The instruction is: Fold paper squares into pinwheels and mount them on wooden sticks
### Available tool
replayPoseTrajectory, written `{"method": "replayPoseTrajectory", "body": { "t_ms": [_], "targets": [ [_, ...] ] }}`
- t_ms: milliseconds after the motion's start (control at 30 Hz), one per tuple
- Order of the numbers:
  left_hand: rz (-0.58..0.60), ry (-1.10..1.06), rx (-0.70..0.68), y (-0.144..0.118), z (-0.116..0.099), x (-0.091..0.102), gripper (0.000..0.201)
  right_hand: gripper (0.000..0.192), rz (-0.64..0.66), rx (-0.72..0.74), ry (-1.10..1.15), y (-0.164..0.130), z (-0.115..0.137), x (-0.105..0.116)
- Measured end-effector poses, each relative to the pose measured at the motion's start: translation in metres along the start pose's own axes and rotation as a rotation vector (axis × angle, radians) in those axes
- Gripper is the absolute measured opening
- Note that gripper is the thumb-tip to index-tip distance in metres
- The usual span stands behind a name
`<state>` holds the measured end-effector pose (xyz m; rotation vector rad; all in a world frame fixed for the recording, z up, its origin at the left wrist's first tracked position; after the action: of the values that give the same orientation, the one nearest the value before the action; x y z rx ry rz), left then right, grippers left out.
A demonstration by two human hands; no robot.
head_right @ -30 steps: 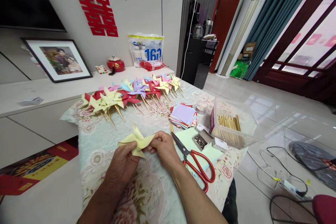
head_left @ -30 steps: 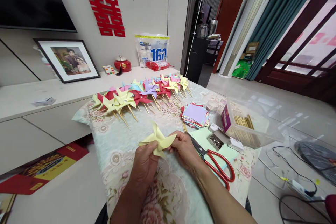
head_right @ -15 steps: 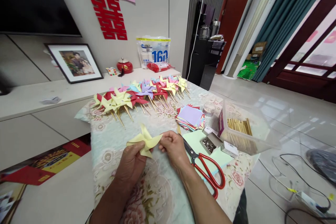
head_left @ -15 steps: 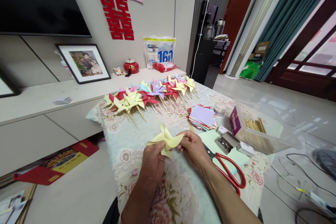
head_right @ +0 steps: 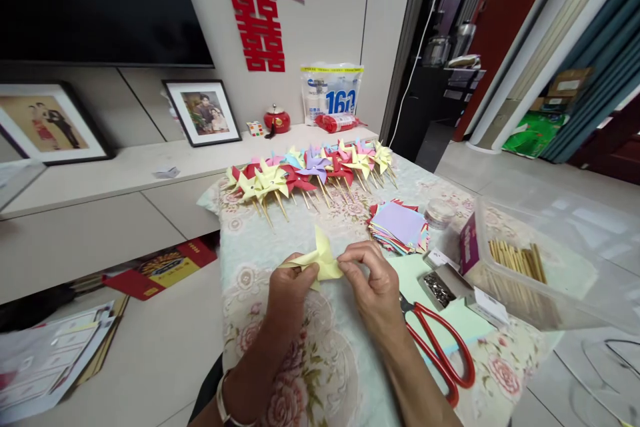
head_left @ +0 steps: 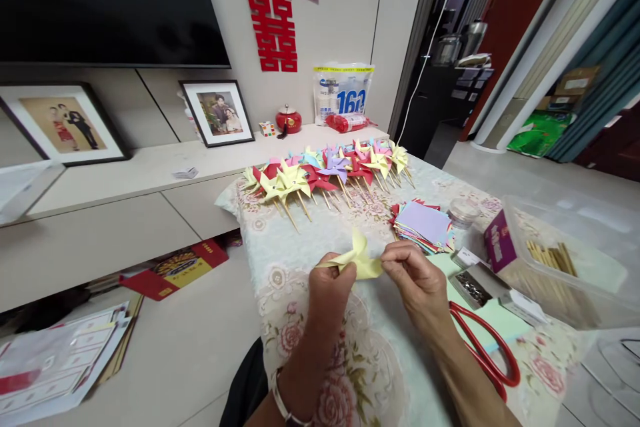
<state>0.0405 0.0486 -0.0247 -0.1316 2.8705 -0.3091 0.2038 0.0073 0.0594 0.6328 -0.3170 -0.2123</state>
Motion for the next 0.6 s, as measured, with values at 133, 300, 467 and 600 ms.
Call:
{"method": "replayPoseTrajectory", "body": {
  "t_ms": [133, 300, 467, 600],
  "targets": [
    [0.002, 0.059, -0.020, -0.002, -0.006, -0.001, 0.013, 0.011, 0.136, 0.136, -0.173, -0.002, 0.014, -0.020],
    [0.011, 0.070, -0.036, -0.004, -0.010, -0.003, 0.013, 0.013, 0.145, 0.053, -0.209, -0.005, 0.008, -0.029],
    [0.031, 0.044, -0.059, -0.004, -0.007, -0.006, 0.014, 0.014, 0.122, -0.097, -0.106, -0.006, -0.008, -0.028],
    [0.037, 0.007, -0.050, -0.004, -0.006, -0.009, 0.016, 0.013, 0.109, -0.166, -0.039, -0.008, -0.017, -0.028]
  ]
}}
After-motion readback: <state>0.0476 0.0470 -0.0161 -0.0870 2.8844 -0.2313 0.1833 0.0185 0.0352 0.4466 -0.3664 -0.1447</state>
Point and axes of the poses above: each hand's wrist, its own y-axis towards the middle knuckle, its own x-axis out of the back of the hand, z = x × y, the point moved 8 cm from there along y, towards the middle knuckle, and after that the axes turned 6 degrees about x, right-handed, at the moved point
